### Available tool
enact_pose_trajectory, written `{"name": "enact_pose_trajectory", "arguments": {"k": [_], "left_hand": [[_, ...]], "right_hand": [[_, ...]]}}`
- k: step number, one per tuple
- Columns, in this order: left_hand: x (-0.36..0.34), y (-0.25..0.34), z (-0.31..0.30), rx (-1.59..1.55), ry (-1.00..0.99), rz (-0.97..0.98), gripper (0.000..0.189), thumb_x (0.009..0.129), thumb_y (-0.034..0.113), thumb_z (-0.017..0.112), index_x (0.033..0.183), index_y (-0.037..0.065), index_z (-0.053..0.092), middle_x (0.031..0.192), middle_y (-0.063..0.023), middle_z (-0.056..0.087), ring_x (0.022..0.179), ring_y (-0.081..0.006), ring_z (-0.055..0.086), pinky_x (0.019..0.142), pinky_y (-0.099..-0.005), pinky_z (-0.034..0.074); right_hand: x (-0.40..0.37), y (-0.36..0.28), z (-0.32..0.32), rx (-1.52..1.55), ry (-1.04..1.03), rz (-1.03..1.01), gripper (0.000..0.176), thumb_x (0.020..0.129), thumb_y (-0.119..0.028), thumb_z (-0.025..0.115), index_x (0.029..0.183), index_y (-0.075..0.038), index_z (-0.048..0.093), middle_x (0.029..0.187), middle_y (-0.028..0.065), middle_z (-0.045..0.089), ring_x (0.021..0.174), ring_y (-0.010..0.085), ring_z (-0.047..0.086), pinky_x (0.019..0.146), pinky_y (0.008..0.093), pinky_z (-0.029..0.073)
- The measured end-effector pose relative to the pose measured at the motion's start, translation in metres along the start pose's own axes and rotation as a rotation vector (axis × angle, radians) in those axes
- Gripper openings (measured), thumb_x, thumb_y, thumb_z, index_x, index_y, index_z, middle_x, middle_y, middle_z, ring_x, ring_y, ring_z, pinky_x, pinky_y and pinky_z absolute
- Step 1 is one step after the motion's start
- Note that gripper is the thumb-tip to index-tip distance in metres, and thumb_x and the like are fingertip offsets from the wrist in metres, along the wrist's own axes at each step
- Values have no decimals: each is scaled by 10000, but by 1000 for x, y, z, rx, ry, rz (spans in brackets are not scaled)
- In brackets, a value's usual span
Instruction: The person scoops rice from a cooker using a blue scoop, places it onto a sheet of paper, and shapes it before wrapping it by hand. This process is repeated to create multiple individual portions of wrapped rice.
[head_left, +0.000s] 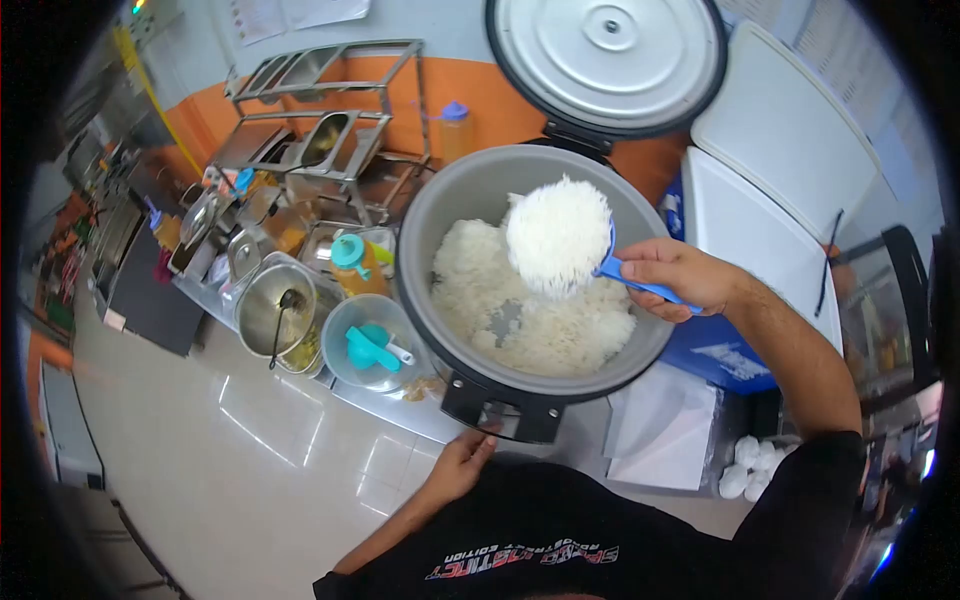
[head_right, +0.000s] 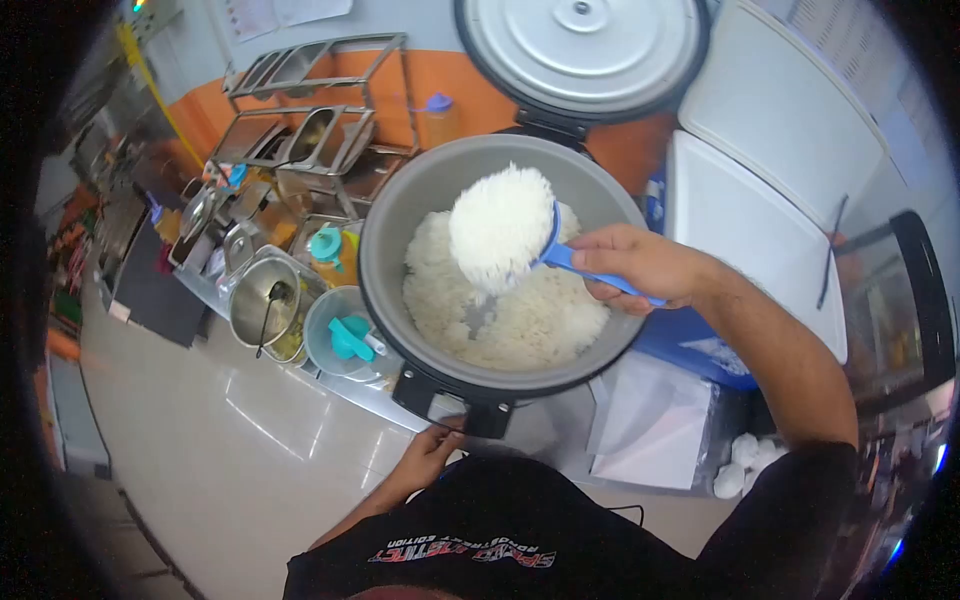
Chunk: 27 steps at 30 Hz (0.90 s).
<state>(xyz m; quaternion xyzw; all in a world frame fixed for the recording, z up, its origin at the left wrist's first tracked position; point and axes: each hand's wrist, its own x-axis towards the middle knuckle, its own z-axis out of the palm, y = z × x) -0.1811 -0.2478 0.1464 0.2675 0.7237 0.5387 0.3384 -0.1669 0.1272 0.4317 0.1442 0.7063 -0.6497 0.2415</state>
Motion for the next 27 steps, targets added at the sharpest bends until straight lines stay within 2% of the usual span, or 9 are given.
{"name": "enact_pose_trajectory", "arguments": {"k": [3, 5, 7, 10, 12, 16, 19, 21, 27], "left_hand": [[12, 13, 34, -31, -335, -33, 413, 1083, 345, 543, 1281, 7, 672, 1292, -218, 642, 1027, -246, 656, 896, -373, 521], [25, 16, 70, 36, -450, 114, 398, 1074, 337, 554, 1290, 21, 666, 1251, -207, 658, 1096, -279, 653, 952, -363, 506], [42, 38, 105, 99, -552, 241, 376, 1053, 257, 592, 1344, 22, 624, 1325, -161, 629, 1250, -274, 594, 1081, -356, 441], [57, 50, 164, 188, -536, 474, 412, 1031, 282, 612, 1361, 35, 606, 1376, -193, 573, 1290, -356, 537, 1124, -414, 406], [60, 55, 201, 355, -358, 588, 501, 1013, 316, 623, 1425, 40, 548, 1471, -217, 486, 1367, -409, 444, 1166, -472, 358], [74, 44, 251, 505, -305, 557, 578, 1011, 375, 617, 1461, 30, 504, 1513, -244, 436, 1410, -438, 391, 1182, -491, 342], [91, 27, 275, 561, -506, 522, 623, 1011, 409, 606, 1481, 22, 477, 1547, -256, 403, 1448, -441, 352, 1199, -508, 323], [97, 8, 291, 639, -647, 704, 631, 1011, 438, 595, 1485, 38, 482, 1596, -250, 349, 1472, -449, 318, 1210, -515, 307], [96, 12, 317, 792, -762, 860, 618, 981, 400, 632, 1480, 67, 486, 1617, -232, 321, 1467, -449, 342, 1214, -520, 302]], "right_hand": [[-41, 15, 15, 265, 153, -46, 258, 1066, -322, 568, 1084, -66, 587, 648, -7, 498, 416, 64, 402, 365, 238, 288], [-48, 34, 23, 278, 277, -169, 252, 1060, -298, 559, 1061, -49, 597, 664, 11, 533, 411, 82, 397, 375, 267, 303], [-37, 40, 28, -176, 521, -237, 276, 1073, -288, 511, 940, -58, 584, 636, -13, 491, 423, 78, 403, 408, 270, 331], [-28, 30, 27, -219, 544, -191, 269, 1068, -267, 511, 998, -23, 601, 678, -3, 503, 443, 77, 405, 411, 269, 327], [-28, 27, 27, -293, 571, -165, 260, 1063, -254, 514, 1019, -15, 607, 692, 1, 508, 452, 76, 410, 413, 266, 327], [-44, 42, 33, 80, 474, -144, 238, 1052, -221, 526, 1089, 4, 594, 708, 15, 526, 467, 75, 424, 409, 259, 320], [-58, 50, 33, 255, 471, -129, 226, 1045, -217, 546, 1079, 5, 564, 709, 21, 535, 468, 74, 425, 401, 251, 311], [-73, 59, 29, 444, 414, -174, 216, 1027, -190, 575, 1038, 23, 543, 727, 45, 543, 510, 91, 464, 407, 250, 323], [-151, 107, 34, 545, 430, -248, 241, 1028, -270, 587, 1087, -36, 575, 693, 2, 525, 445, 56, 426, 375, 212, 297]]}}
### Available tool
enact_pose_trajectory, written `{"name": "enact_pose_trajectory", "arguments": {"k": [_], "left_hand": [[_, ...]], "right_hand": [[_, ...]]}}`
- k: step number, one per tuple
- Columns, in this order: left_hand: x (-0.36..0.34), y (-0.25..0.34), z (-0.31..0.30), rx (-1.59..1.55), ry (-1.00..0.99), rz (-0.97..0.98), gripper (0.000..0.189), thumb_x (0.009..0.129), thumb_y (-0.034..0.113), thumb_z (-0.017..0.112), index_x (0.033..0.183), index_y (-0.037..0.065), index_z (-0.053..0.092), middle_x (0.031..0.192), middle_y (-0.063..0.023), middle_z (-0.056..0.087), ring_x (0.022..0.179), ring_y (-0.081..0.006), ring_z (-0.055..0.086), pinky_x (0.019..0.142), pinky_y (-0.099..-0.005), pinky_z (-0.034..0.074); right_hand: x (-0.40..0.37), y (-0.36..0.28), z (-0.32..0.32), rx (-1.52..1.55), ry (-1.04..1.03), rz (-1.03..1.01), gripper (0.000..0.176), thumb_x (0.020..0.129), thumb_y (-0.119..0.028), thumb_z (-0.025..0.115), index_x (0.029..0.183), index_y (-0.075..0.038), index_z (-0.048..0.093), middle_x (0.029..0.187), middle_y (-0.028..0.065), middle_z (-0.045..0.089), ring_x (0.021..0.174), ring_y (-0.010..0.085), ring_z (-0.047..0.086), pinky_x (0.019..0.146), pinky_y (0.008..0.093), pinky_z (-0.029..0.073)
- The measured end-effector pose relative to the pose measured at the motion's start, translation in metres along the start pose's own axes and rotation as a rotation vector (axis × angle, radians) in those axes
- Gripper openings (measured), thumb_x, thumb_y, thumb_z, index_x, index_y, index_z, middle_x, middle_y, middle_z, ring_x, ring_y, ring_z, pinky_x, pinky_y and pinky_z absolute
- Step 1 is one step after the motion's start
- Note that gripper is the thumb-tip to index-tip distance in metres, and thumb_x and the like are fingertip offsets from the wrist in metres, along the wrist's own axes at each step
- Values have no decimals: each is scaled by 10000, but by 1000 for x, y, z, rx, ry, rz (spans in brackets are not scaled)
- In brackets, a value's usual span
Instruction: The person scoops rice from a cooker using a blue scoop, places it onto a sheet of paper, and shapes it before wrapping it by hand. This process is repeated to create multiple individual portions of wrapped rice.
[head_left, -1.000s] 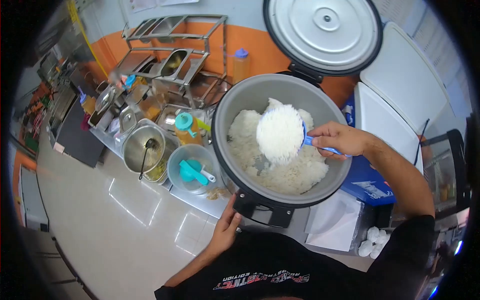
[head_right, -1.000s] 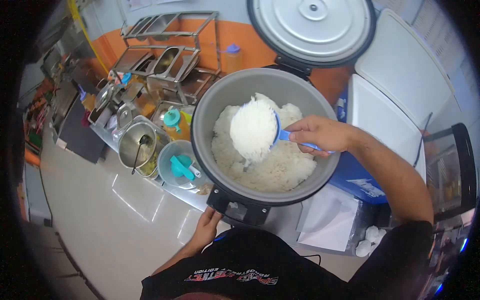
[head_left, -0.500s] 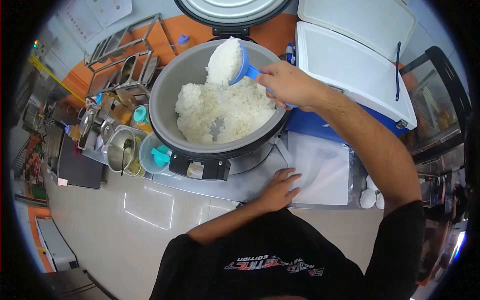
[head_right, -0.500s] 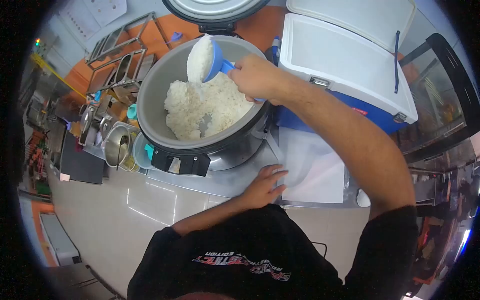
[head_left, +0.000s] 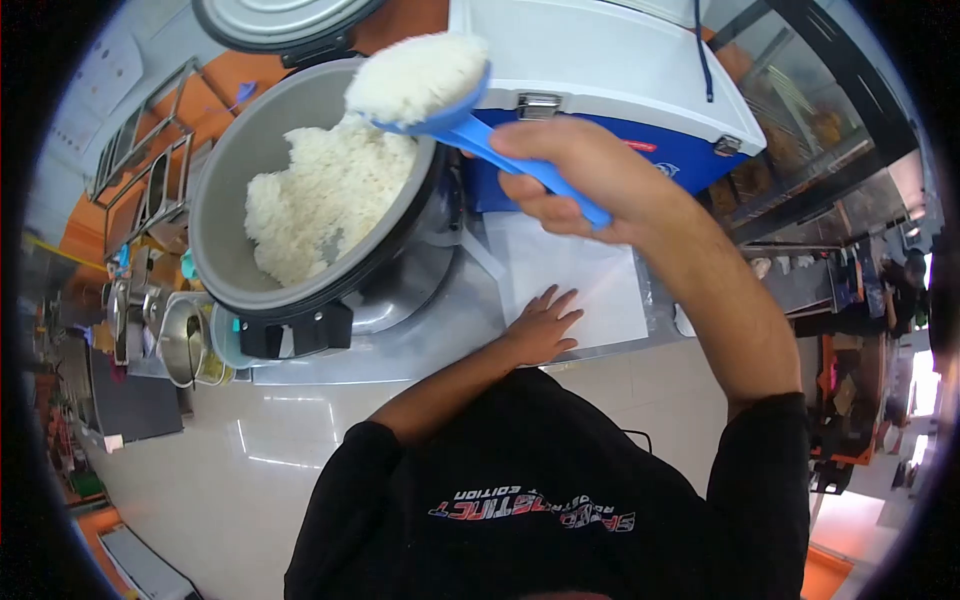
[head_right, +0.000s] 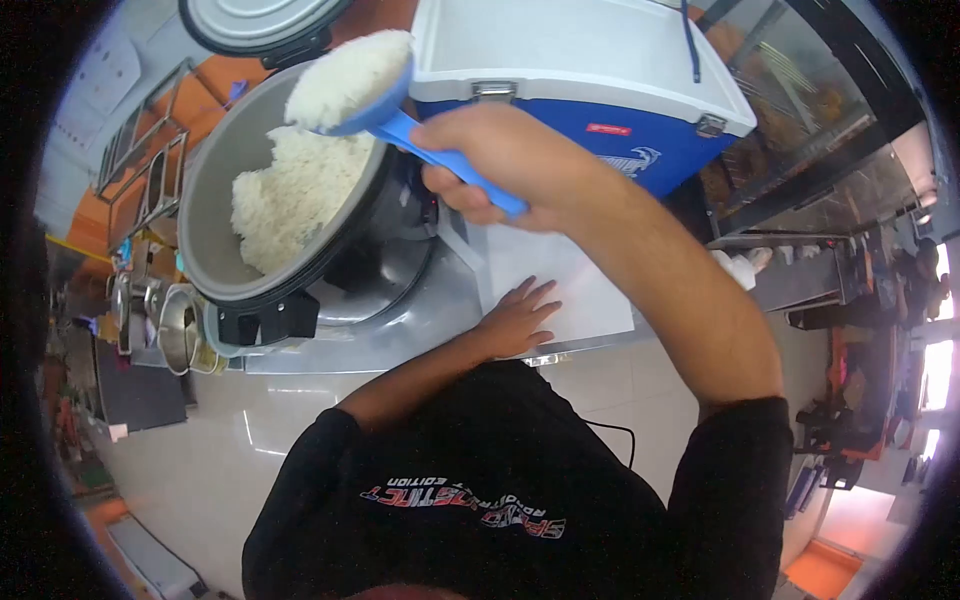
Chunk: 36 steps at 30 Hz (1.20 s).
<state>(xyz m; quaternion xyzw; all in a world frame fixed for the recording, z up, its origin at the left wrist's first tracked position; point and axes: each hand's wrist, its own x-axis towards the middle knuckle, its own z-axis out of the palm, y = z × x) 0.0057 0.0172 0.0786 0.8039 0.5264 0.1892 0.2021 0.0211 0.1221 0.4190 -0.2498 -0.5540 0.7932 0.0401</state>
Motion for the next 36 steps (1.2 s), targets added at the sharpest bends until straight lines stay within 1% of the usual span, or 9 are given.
{"name": "enact_pose_trajectory", "arguments": {"k": [6, 8, 10, 11, 14, 23, 28, 31, 36], "left_hand": [[19, -10, 47, -589, 589, -338, 564, 985, 303, 646, 1404, -41, 491, 1532, -354, 348, 1425, -477, 396, 1182, -509, 357], [26, -14, 44, -564, 532, -271, 570, 987, 323, 643, 1418, -18, 492, 1505, -331, 403, 1408, -441, 428, 1126, -510, 410], [29, -4, 17, -326, -64, -245, 566, 982, 363, 638, 1429, 38, 514, 1536, -242, 438, 1412, -383, 436, 1087, -515, 427], [30, 0, 24, -182, -110, -200, 538, 978, 411, 627, 1424, 119, 552, 1582, -123, 444, 1444, -351, 393, 1058, -580, 408], [22, 8, 39, -86, -229, -36, 510, 977, 423, 621, 1410, 159, 575, 1597, -60, 440, 1485, -325, 329, 1084, -657, 340], [1, 16, 44, -114, -166, 107, 372, 962, 296, 654, 1302, 145, 639, 1496, -89, 507, 1448, -286, 405, 1109, -580, 336], [-3, 17, 41, -277, -78, 135, 295, 932, 199, 675, 1208, 101, 646, 1384, -139, 563, 1351, -330, 494, 1092, -498, 388], [2, 26, 27, -185, 268, -336, 368, 911, 211, 695, 1250, 89, 622, 1337, -173, 542, 1305, -377, 483, 1083, -501, 393], [19, 14, 31, 20, 165, -357, 556, 945, 326, 658, 1437, 97, 532, 1511, -211, 403, 1467, -395, 317, 1123, -595, 338]], "right_hand": [[-61, 56, -56, 93, 109, 57, 282, 1043, -283, 603, 1205, -53, 578, 690, 2, 512, 413, 50, 399, 360, 213, 288], [-71, 83, -74, 197, 140, 112, 297, 1051, -284, 602, 1238, -55, 566, 696, -1, 503, 407, 50, 385, 361, 214, 287], [-77, 111, -91, 233, 151, 106, 287, 1059, -282, 590, 1238, -59, 562, 697, -2, 500, 409, 53, 383, 364, 217, 289], [-77, 126, -98, 267, 162, 105, 277, 1066, -280, 578, 1237, -63, 559, 699, -3, 497, 412, 55, 381, 368, 221, 291], [-63, 181, -120, 319, 195, 32, 260, 1080, -264, 550, 1253, -70, 557, 707, -4, 501, 414, 62, 372, 377, 225, 293], [6, 323, -186, 426, 256, -77, 319, 1083, -268, 534, 1314, -49, 558, 757, 4, 536, 563, 108, 505, 496, 273, 423], [-3, 345, -200, 412, 402, -108, 342, 1080, -248, 546, 1356, -46, 550, 754, 17, 555, 746, 165, 616, 818, 352, 560], [-28, 347, -200, 407, 479, -99, 361, 1087, -234, 525, 1352, 9, 547, 753, 5, 537, 747, 149, 609, 850, 344, 571], [-69, 340, -203, 338, 478, -133, 381, 1084, -229, 528, 1374, 18, 540, 754, 6, 535, 735, 150, 600, 823, 338, 558]]}}
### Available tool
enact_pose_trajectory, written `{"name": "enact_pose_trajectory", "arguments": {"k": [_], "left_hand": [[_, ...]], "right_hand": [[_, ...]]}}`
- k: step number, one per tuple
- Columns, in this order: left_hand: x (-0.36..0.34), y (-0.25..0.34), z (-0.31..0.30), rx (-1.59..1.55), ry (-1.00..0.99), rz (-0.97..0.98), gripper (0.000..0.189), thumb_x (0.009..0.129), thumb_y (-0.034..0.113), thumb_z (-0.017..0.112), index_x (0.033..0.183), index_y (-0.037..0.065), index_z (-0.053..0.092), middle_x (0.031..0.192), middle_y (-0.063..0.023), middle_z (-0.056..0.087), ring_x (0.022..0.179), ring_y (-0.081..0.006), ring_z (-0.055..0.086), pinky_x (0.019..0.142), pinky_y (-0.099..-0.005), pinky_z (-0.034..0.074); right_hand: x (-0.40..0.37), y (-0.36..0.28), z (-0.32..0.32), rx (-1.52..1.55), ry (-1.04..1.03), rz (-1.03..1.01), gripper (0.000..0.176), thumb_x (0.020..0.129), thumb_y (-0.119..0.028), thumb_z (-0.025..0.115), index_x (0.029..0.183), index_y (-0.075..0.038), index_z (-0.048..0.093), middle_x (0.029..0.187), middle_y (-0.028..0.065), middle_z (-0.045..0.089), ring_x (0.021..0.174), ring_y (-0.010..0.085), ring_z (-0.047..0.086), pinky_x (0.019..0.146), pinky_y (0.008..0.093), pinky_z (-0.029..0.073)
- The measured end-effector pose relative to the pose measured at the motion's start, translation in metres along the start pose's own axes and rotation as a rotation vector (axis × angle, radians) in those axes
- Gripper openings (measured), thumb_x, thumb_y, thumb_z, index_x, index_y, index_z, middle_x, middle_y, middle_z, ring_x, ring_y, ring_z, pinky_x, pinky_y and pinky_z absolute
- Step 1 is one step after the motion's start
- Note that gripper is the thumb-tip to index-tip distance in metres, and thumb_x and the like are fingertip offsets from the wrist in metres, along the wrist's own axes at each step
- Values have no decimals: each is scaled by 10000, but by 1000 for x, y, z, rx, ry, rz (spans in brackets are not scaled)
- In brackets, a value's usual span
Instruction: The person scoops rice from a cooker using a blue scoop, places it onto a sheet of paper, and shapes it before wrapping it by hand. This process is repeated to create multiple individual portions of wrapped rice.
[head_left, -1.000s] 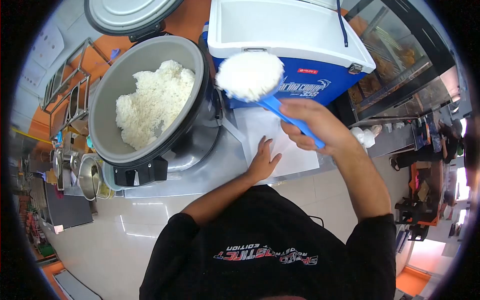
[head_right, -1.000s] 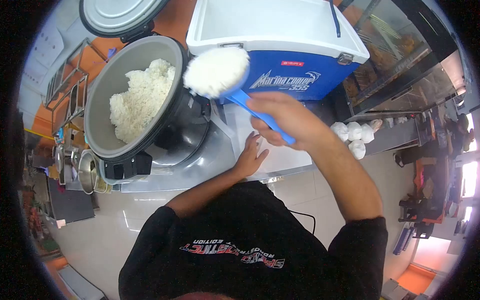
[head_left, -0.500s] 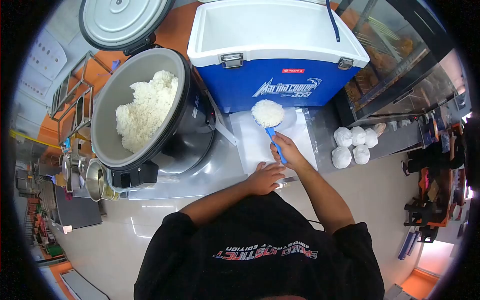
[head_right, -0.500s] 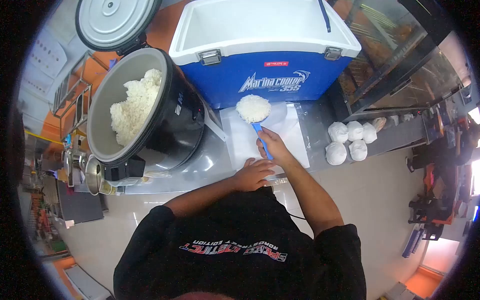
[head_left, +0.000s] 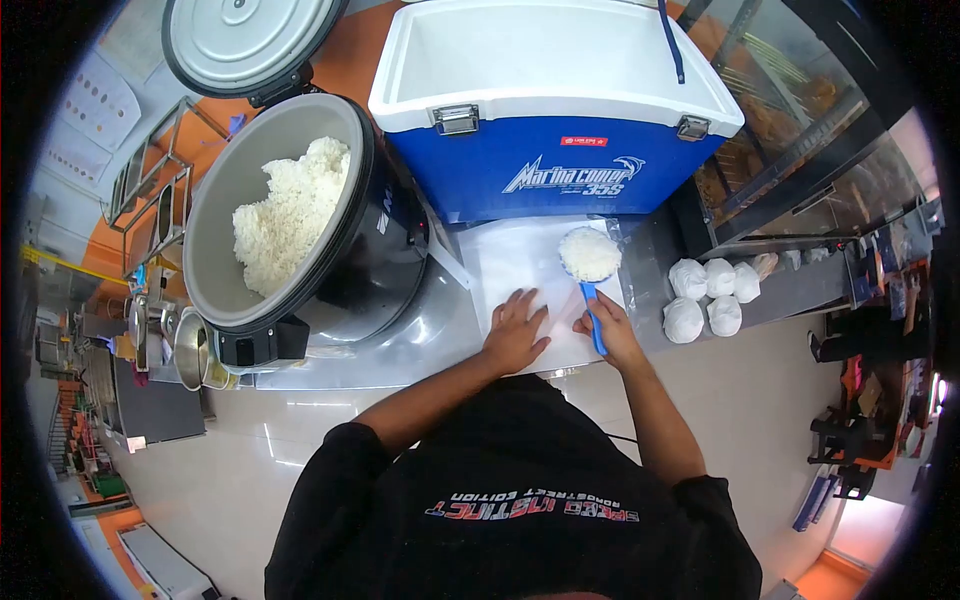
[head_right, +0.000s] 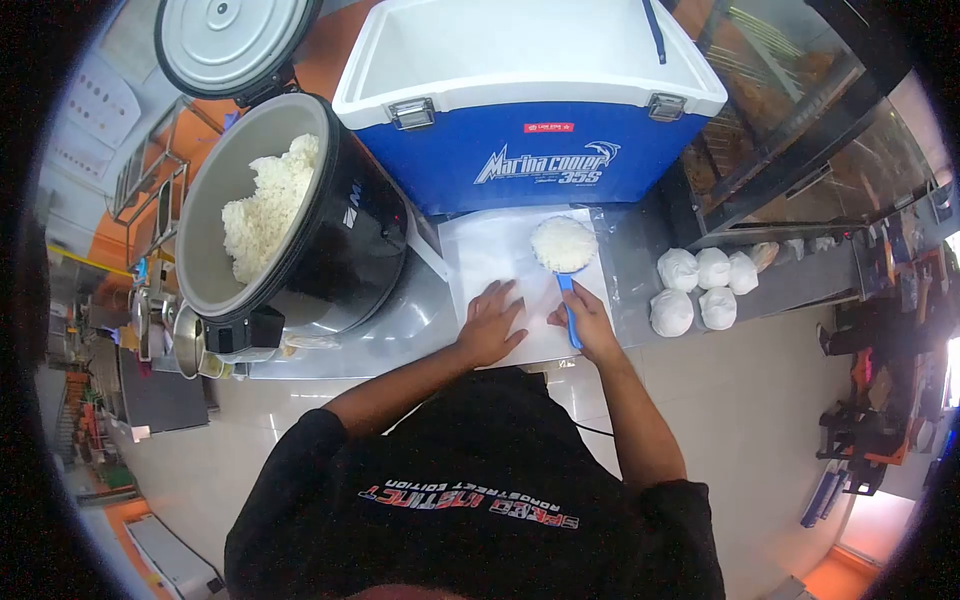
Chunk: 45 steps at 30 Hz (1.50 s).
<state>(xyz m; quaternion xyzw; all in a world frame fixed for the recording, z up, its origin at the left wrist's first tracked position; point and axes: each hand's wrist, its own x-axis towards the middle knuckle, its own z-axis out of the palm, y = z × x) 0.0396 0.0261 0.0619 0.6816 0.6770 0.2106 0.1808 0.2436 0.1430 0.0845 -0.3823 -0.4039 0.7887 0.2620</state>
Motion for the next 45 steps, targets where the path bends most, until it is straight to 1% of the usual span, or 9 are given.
{"name": "enact_pose_trajectory", "arguments": {"k": [6, 14, 16, 23, 28, 34, 39, 41, 45], "left_hand": [[8, 27, 1, 98, -382, 324, 507, 1027, 395, 556, 1478, 169, 512, 1596, -131, 367, 1552, -392, 192, 1195, -682, 224], [-1, 29, 11, 174, -620, 336, 541, 1053, 440, 505, 1537, 204, 451, 1579, -66, 438, 1533, -342, 262, 1207, -722, 136], [-6, 27, 12, 73, -493, 357, 482, 1053, 419, 503, 1470, 178, 521, 1540, -104, 473, 1492, -368, 336, 1193, -722, 176], [-11, 0, 15, -91, -296, 324, 432, 1019, 284, 576, 1411, 106, 550, 1491, -147, 497, 1439, -359, 397, 1195, -590, 302], [-12, -3, 4, -71, -39, 217, 465, 962, 243, 633, 1396, 92, 561, 1476, -172, 476, 1394, -376, 423, 1140, -533, 377], [11, 19, 13, 135, -138, 382, 522, 959, 300, 650, 1431, 109, 540, 1533, -153, 419, 1492, -359, 326, 1149, -540, 356], [22, 30, 25, 153, -281, 526, 605, 945, 280, 679, 1472, 76, 462, 1556, -163, 398, 1482, -381, 329, 1156, -553, 338], [18, 38, 15, -259, -18, 271, 686, 916, 232, 719, 1484, 28, 392, 1529, -221, 400, 1445, -429, 348, 1168, -545, 321], [27, 26, 55, -274, 418, -143, 810, 924, 245, 731, 1509, -83, 277, 1452, -319, 392, 1407, -473, 352, 1182, -499, 305]], "right_hand": [[-23, -15, 20, 138, -60, 14, 373, 1084, -247, 528, 1347, 17, 543, 759, 15, 542, 746, 160, 604, 795, 338, 547], [39, 29, 54, 265, -43, 48, 290, 1098, -264, 494, 1229, -18, 572, 787, 47, 591, 850, 218, 687, 816, 351, 554], [53, 41, 43, -30, -30, -84, 288, 1106, -266, 477, 1201, -13, 579, 792, 44, 600, 867, 226, 710, 817, 345, 550], [43, 47, 7, -205, 139, -253, 428, 1109, -209, 481, 1463, 30, 482, 835, 50, 646, 957, 190, 739, 748, 264, 513], [19, 32, -4, -158, 286, -222, 384, 1091, -150, 486, 1422, 44, 502, 790, 19, 570, 898, 195, 730, 806, 284, 565], [-14, 7, -1, -94, 206, -81, 367, 1074, -189, 539, 1413, -51, 523, 799, 21, 586, 670, 146, 652, 589, 287, 559], [-33, -16, 22, 294, 30, 158, 340, 1060, -219, 563, 1384, -128, 517, 767, 10, 524, 522, 95, 446, 422, 233, 333], [-33, -20, 25, 343, 17, 177, 362, 1059, -224, 563, 1403, -133, 501, 763, 5, 511, 518, 94, 433, 422, 233, 330], [-35, -23, 21, 409, -48, 160, 346, 1060, -251, 561, 1388, -155, 505, 753, -6, 491, 516, 84, 416, 416, 228, 320]]}}
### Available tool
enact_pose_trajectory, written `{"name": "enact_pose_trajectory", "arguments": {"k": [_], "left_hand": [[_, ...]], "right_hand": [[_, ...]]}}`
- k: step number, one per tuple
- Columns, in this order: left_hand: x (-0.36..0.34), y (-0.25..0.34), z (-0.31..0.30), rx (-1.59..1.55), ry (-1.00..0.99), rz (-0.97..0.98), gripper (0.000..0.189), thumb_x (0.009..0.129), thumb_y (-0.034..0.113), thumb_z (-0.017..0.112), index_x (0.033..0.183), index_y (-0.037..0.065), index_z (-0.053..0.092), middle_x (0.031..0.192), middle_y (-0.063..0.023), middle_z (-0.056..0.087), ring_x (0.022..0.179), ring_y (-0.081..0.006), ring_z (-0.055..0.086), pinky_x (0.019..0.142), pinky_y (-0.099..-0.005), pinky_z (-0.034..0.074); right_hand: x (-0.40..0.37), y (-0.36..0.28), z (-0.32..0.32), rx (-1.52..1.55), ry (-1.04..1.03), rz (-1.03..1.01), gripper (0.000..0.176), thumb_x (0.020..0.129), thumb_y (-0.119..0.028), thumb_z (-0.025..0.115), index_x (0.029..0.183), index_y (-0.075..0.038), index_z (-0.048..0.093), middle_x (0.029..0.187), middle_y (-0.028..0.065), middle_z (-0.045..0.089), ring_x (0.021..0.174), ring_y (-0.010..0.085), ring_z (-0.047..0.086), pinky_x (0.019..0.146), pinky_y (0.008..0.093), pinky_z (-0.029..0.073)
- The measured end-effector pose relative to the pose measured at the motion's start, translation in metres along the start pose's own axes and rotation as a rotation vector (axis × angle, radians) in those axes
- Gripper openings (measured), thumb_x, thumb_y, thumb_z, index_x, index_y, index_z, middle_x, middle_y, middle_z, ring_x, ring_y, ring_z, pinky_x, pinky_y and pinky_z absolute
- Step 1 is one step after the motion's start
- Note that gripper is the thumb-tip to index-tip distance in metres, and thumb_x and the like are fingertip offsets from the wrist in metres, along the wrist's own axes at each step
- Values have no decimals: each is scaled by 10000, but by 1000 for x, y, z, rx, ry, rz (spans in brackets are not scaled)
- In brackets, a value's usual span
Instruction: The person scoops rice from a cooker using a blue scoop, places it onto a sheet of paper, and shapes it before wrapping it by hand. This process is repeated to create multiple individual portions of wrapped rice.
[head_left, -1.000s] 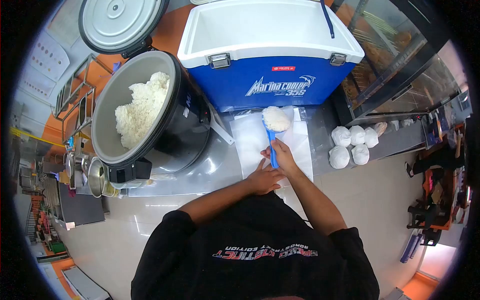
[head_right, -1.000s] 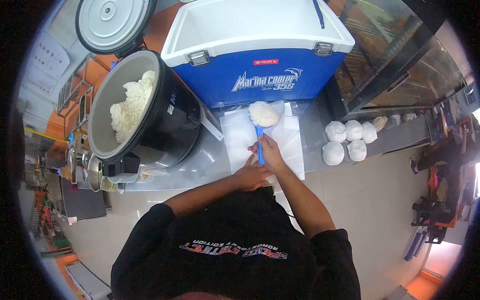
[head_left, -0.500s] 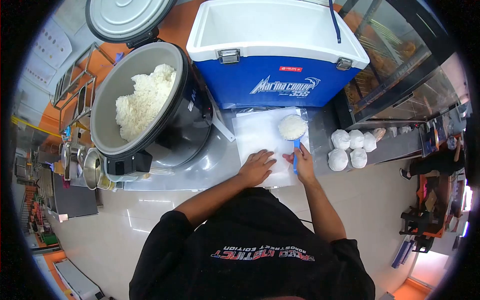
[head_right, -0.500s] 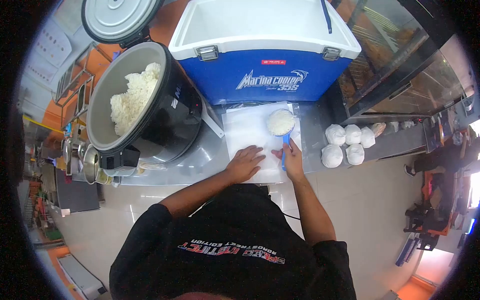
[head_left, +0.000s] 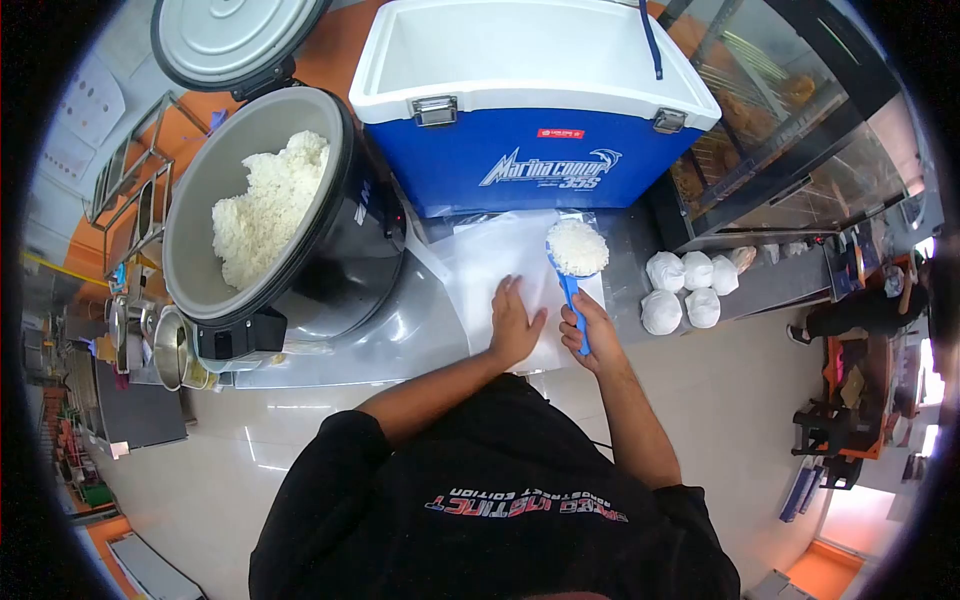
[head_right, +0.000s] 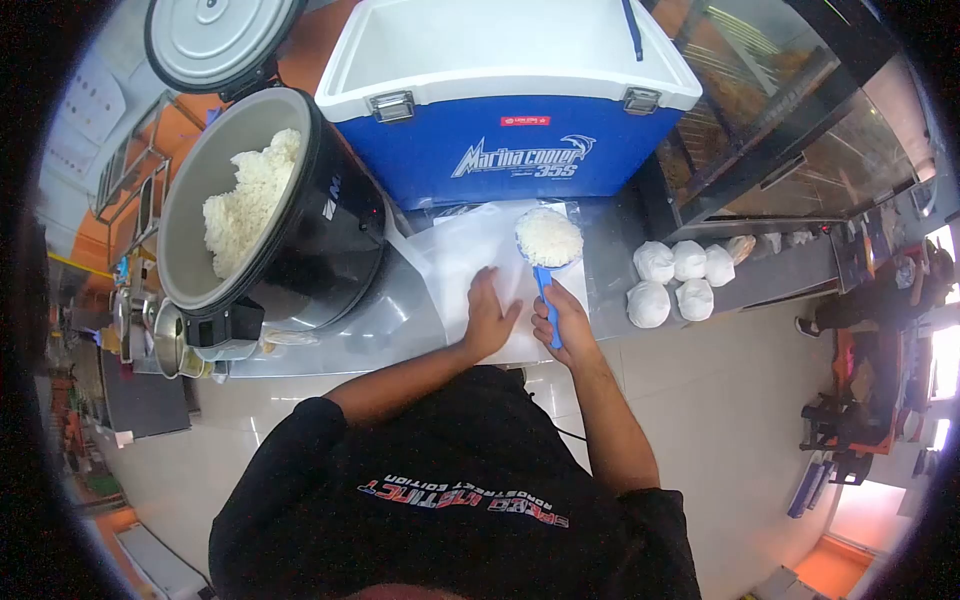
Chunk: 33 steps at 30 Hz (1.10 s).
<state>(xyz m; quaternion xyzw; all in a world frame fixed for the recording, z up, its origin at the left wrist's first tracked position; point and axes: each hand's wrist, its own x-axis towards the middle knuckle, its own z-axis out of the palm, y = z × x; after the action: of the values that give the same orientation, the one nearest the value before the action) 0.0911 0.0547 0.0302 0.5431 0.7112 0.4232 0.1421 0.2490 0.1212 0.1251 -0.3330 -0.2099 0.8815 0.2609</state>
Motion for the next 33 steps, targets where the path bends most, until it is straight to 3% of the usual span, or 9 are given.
{"name": "enact_pose_trajectory", "arguments": {"k": [8, 10, 11, 13, 14, 18, 21, 28, 33], "left_hand": [[26, -2, 18, -697, 58, -696, 925, 960, 334, 734, 1582, -32, 155, 1487, -277, 386, 1375, -392, 415, 1182, -445, 305], [18, -1, 20, -556, 98, -336, 835, 921, 284, 774, 1549, 9, 297, 1460, -245, 440, 1357, -395, 451, 1152, -458, 355], [16, -4, 17, -555, 97, -336, 835, 921, 284, 774, 1549, 9, 297, 1460, -245, 440, 1357, -395, 451, 1152, -458, 355], [15, 2, -5, -264, -336, 314, 690, 881, 233, 800, 1445, 19, 465, 1436, -205, 486, 1359, -400, 463, 1122, -496, 386], [14, 5, -8, -246, -412, 396, 527, 862, 231, 800, 1304, 28, 598, 1383, -181, 532, 1366, -408, 457, 1127, -520, 380], [3, 5, -12, 172, -572, 598, 389, 916, 321, 677, 1207, 61, 678, 1324, -155, 618, 1346, -347, 521, 1137, -517, 379], [10, 17, -29, 288, -856, 580, 323, 924, 289, 663, 1162, 73, 698, 1268, -116, 651, 1287, -332, 551, 1134, -483, 383], [-4, -5, -32, -126, -818, 648, 248, 940, 234, 659, 1114, 60, 685, 1192, -146, 661, 1213, -333, 582, 1076, -484, 430], [-4, -9, -42, -283, -755, 533, 195, 921, 137, 675, 1099, 57, 669, 1151, -153, 642, 1175, -344, 585, 1074, -446, 438]], "right_hand": [[-16, -17, -7, -42, 22, -65, 290, 1060, -248, 556, 1331, -152, 519, 727, -12, 482, 498, 81, 408, 406, 223, 313], [-18, -18, -5, -47, 24, -76, 280, 1059, -243, 555, 1321, -150, 518, 723, -11, 481, 495, 81, 409, 405, 223, 313], [-19, -20, -4, -73, 22, -71, 271, 1059, -241, 555, 1308, -143, 513, 728, -6, 489, 494, 86, 414, 403, 229, 313], [-19, -21, 0, -98, 19, -62, 262, 1059, -239, 556, 1295, -136, 508, 733, -2, 497, 493, 91, 419, 400, 234, 312], [-17, -20, 3, -122, 7, -43, 259, 1059, -240, 556, 1286, -126, 507, 736, 2, 501, 503, 99, 434, 409, 245, 325], [-6, -13, 25, -154, -71, -7, 243, 1061, -238, 555, 1253, -95, 517, 742, 10, 510, 546, 122, 479, 456, 273, 385], [17, -1, 37, -202, -83, -1, 231, 1067, -243, 547, 1241, -93, 524, 743, 6, 512, 609, 130, 524, 502, 283, 432], [112, 45, 14, -289, -168, -150, 517, 1082, -213, 512, 1522, 37, 405, 773, 3, 538, 915, 222, 718, 814, 270, 507], [113, 40, -6, -502, 4, -328, 524, 1091, -184, 480, 1540, 64, 370, 793, 4, 528, 1012, 245, 729, 822, 251, 482]]}}
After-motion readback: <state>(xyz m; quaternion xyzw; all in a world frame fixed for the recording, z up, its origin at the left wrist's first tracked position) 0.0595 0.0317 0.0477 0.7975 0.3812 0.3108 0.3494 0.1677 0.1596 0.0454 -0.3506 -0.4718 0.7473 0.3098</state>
